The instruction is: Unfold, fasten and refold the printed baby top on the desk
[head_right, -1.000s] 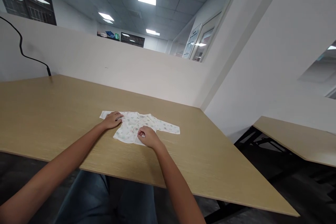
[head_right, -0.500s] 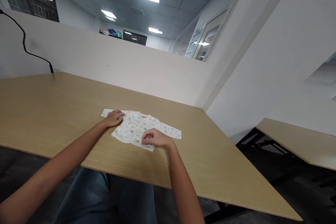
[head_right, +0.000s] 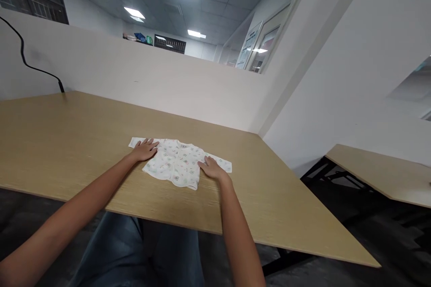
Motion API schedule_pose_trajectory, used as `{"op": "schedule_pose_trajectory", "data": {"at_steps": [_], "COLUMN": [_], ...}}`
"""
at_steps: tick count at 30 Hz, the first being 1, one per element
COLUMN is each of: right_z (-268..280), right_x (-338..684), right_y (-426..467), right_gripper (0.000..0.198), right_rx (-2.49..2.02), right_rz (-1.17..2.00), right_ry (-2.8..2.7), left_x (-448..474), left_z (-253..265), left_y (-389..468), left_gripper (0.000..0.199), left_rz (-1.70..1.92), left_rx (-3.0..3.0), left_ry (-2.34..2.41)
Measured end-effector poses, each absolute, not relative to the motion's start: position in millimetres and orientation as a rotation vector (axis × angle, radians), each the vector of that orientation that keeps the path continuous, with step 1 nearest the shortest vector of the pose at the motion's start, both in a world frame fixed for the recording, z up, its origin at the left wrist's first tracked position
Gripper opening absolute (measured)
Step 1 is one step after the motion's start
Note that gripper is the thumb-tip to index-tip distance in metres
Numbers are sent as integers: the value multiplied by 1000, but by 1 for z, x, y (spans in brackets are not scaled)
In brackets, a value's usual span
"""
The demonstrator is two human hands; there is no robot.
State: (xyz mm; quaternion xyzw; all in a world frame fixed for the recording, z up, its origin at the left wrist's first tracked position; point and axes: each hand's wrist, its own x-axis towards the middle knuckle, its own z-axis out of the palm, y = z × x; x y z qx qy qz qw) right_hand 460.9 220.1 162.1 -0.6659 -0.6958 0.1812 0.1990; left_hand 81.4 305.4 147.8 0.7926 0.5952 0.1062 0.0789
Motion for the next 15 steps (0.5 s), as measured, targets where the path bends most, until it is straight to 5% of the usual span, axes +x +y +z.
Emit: {"op": "schedule_pose_trajectory", "data": {"at_steps": [5, 15], "right_z": [153, 140], "right_x": [474, 492], "right_y": [233, 247], "right_gripper": [71, 65], "right_rx": [-2013, -2187], "right_rz": [508, 223], "right_ry": [-1931, -1790], "left_x": [79, 73], "left_z": [151, 161], "left_y": [308, 303], "left_gripper": [71, 54], "left_rz": [280, 617], "left_rx": [2292, 2265], "left_ry": [1870, 1927]}}
